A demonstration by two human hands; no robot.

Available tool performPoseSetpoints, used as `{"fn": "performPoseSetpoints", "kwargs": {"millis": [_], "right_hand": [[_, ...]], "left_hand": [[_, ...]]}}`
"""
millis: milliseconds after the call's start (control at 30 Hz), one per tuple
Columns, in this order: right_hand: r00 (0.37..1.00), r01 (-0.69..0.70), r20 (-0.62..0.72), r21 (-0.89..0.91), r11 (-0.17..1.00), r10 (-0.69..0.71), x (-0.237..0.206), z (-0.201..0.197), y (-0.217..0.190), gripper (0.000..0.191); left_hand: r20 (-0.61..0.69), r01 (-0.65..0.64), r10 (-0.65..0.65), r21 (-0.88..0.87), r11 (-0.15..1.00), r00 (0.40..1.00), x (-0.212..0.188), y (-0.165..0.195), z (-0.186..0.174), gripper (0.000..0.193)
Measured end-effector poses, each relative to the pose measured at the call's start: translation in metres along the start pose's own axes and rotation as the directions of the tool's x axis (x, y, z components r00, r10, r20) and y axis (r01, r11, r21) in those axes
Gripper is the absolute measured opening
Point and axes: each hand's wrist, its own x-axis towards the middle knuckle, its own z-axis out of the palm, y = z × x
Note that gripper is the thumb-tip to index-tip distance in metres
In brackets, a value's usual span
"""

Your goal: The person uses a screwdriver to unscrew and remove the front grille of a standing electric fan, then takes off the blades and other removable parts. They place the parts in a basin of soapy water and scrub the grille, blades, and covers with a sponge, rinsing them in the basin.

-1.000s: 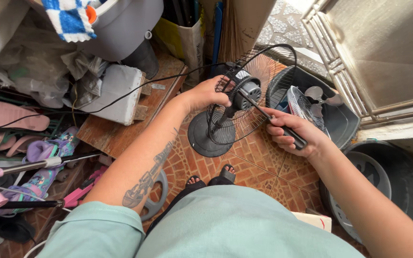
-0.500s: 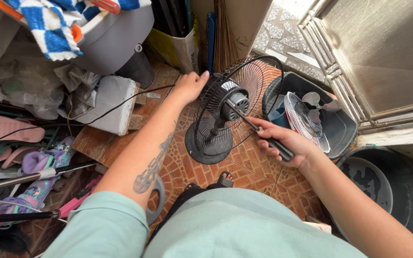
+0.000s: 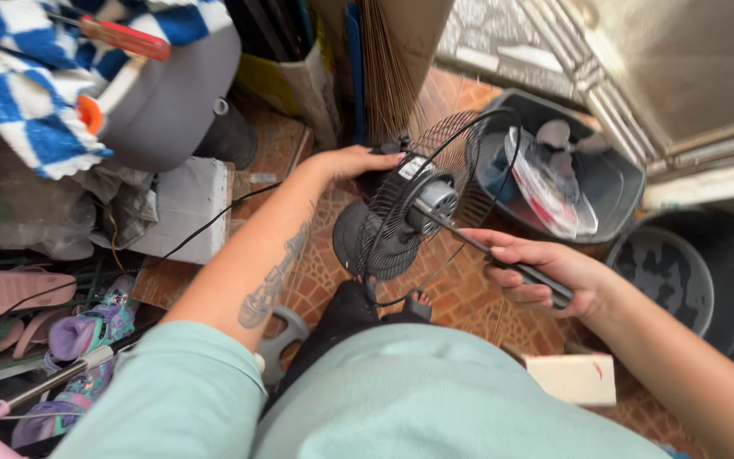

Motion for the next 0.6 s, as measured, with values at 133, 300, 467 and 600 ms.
{"fn": "performPoseSetpoints", "kwargs": {"millis": [133, 300, 467, 600], "right_hand": [[0.998, -0.017, -0.067, -0.007, 1.000, 0.016, -0.008, 0.006, 0.010, 0.044], [0.972, -0.138, -0.217, -0.207, 0.969, 0.092, -0.005, 0.027, 0.017, 0.012], [0.913, -0.249, -0.386, -0.261, 0.933, 0.136, 0.002, 0.051, 0.013, 0.008], [0.911, -0.214, -0.397, -0.211, 0.954, 0.116, 0.004, 0.061, 0.019, 0.010]], "left_hand": [[0.128, -0.089, 0.123, -0.243, 0.966, 0.984, -0.009, 0.003, 0.016, 0.065], [0.161, -0.116, 0.178, -0.334, 0.935, 0.971, -0.018, -0.004, 0.030, 0.054], [-0.005, -0.194, 0.207, -0.367, 0.910, 0.978, -0.017, -0.011, 0.041, 0.042], [-0.249, -0.319, 0.250, -0.294, 0.901, 0.936, -0.019, -0.014, 0.054, 0.034]]}}
